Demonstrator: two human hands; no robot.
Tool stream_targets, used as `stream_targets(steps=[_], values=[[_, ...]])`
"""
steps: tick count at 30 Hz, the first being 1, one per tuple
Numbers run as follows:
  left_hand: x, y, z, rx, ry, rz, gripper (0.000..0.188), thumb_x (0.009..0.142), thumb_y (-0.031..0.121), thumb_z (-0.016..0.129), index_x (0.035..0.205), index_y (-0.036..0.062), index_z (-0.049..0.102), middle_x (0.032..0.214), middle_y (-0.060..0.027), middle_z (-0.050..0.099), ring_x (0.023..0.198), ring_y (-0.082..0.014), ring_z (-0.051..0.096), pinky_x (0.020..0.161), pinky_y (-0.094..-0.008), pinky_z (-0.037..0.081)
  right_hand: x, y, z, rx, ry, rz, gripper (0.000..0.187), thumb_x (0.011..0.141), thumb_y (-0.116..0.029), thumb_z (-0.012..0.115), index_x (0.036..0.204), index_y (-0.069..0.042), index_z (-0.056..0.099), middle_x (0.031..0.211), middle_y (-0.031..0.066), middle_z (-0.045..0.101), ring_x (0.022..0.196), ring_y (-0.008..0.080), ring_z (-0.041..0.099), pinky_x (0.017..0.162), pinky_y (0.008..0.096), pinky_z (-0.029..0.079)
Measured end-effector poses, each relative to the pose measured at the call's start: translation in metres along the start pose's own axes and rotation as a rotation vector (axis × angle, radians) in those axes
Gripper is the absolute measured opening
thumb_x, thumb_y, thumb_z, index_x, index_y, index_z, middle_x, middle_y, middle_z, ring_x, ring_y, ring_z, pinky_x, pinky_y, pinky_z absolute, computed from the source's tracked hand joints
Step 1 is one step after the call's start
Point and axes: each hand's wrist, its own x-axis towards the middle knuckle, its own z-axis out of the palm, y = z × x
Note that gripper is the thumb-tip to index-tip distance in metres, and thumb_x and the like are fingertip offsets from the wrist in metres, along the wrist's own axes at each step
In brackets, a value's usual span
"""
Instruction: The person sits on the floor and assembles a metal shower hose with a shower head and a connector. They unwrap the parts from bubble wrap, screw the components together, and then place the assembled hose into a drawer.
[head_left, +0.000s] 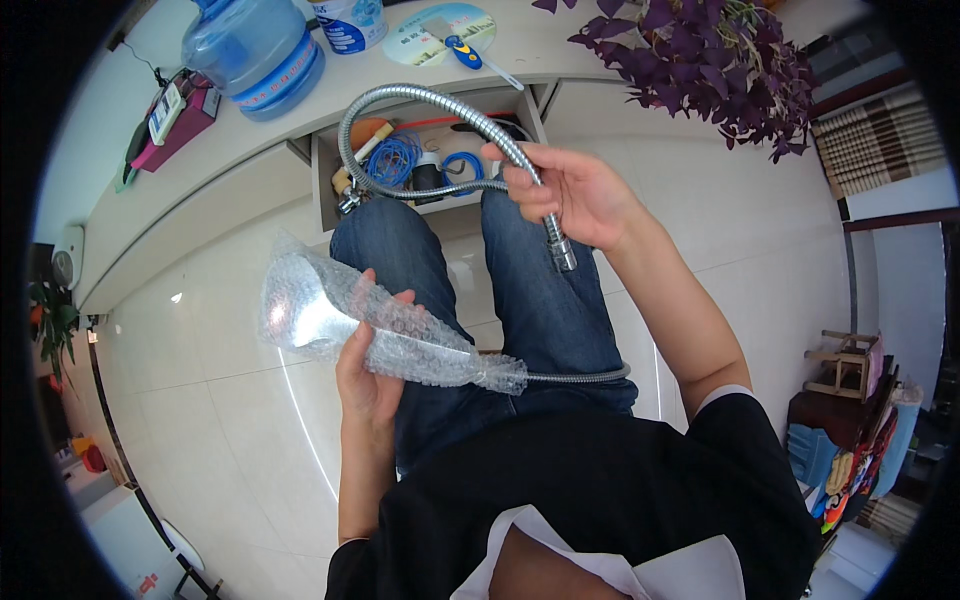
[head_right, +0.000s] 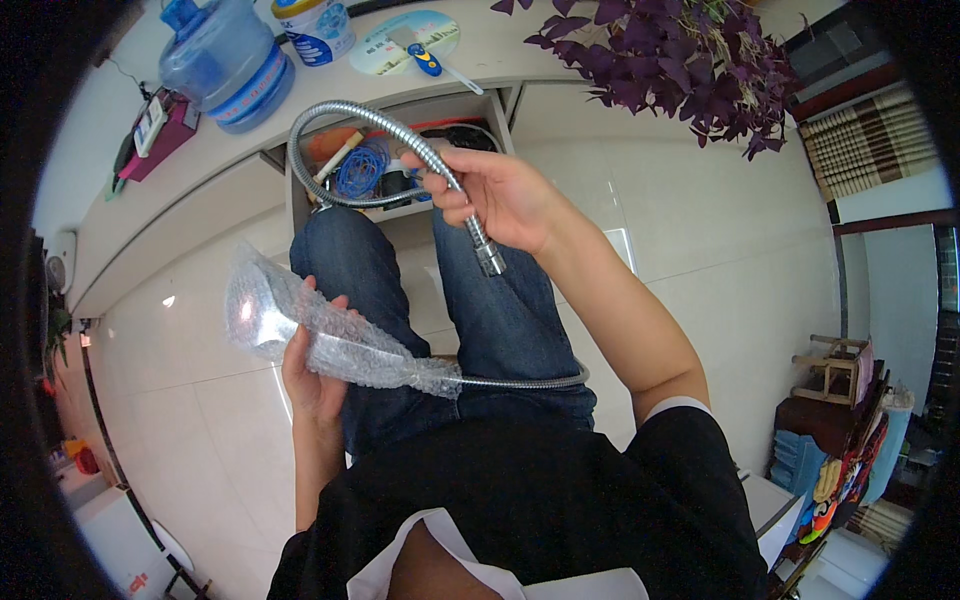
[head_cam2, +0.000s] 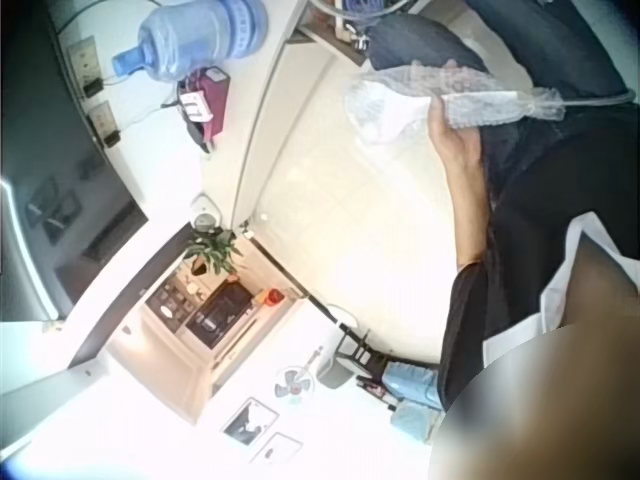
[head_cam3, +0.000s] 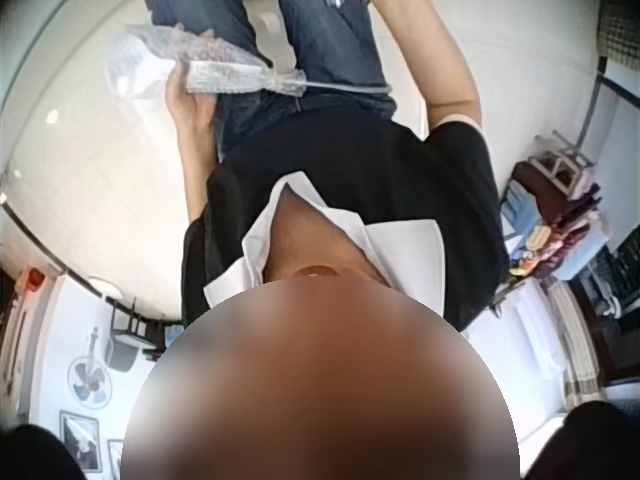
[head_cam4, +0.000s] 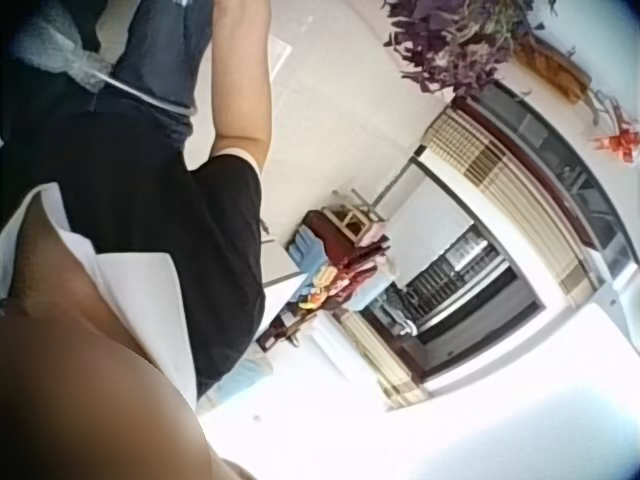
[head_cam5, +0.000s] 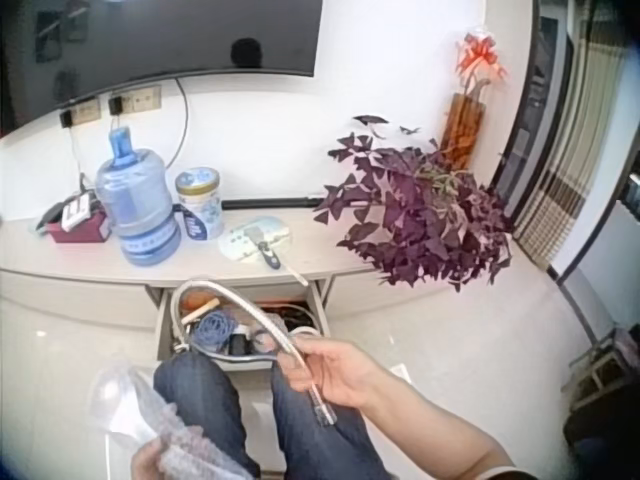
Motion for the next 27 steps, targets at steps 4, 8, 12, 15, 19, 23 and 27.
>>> stream_targets(steps=[4,8,12,15,19,23,27], values=[[0.003,0.004,-0.003,-0.082,-0.031,-0.003,0.062,0.080,0.029,0.061,0.134,0.0108,0.035,0.130,-0.0235,0.043,0.112,-0.0357,0.048,0.095,-0.0483,0.039,-0.012,0.009,0.018,-0.392,0.018,0.066,0.037,0.093,-0.026,0.046,0.114,0.003,0.053,0.069,-0.0015,0.050,0.056,0.0043,0.042,0.050,0.0160,0.033],[0.008,0.007,0.003,-0.204,-0.097,0.073,0.053,0.076,0.030,0.061,0.122,0.0085,0.047,0.136,-0.0283,0.032,0.121,-0.0396,0.040,0.095,-0.0483,0.040,-0.028,0.025,0.013,-0.757,-0.115,0.282,0.029,0.092,-0.026,0.051,0.111,-0.005,0.059,0.073,-0.0005,0.057,0.062,0.0038,0.050,0.055,0.0173,0.041],[0.010,0.020,-0.002,-0.193,-0.065,0.129,0.046,0.073,0.031,0.060,0.114,0.0090,0.054,0.136,-0.0309,0.031,0.122,-0.0401,0.039,0.094,-0.0466,0.041,-0.046,0.029,0.004,-1.038,-0.190,0.408,0.029,0.089,-0.025,0.056,0.110,-0.005,0.060,0.076,0.0011,0.061,0.067,0.0068,0.054,0.062,0.0219,0.045],[0.010,0.020,-0.001,-0.236,-0.088,0.118,0.046,0.075,0.030,0.060,0.114,0.0089,0.054,0.135,-0.0349,0.028,0.120,-0.0409,0.041,0.097,-0.0451,0.039,-0.067,0.025,-0.005,-1.104,-0.192,0.474,0.028,0.088,-0.023,0.058,0.109,-0.005,0.060,0.078,0.0014,0.062,0.069,0.0079,0.055,0.065,0.0235,0.045],[0.013,0.017,-0.011,-0.295,-0.196,0.014,0.048,0.078,0.027,0.060,0.121,0.0096,0.050,0.135,-0.0343,0.027,0.115,-0.0410,0.044,0.098,-0.0452,0.038,-0.091,0.028,-0.010,-1.172,-0.184,0.451,0.028,0.087,-0.022,0.060,0.109,-0.006,0.061,0.080,0.0030,0.063,0.073,0.0109,0.057,0.068,0.0249,0.045],[0.014,0.018,-0.017,-0.302,-0.178,0.008,0.046,0.080,0.025,0.059,0.122,0.0090,0.050,0.127,-0.0280,0.039,0.101,-0.0344,0.050,0.088,-0.0442,0.045,-0.098,0.027,-0.021,-1.407,-0.241,0.153,0.024,0.087,-0.021,0.059,0.107,-0.007,0.063,0.092,0.0055,0.065,0.083,0.0129,0.059,0.073,0.0264,0.046],[0.009,0.034,-0.022,-0.225,-0.182,0.068,0.044,0.079,0.024,0.059,0.119,0.0062,0.050,0.118,-0.0264,0.043,0.098,-0.0327,0.050,0.081,-0.0426,0.050,-0.086,0.018,-0.066,-1.111,0.331,-0.092,0.022,0.088,-0.017,0.056,0.105,-0.004,0.062,0.094,0.0060,0.065,0.088,0.0136,0.059,0.078,0.0261,0.046]])
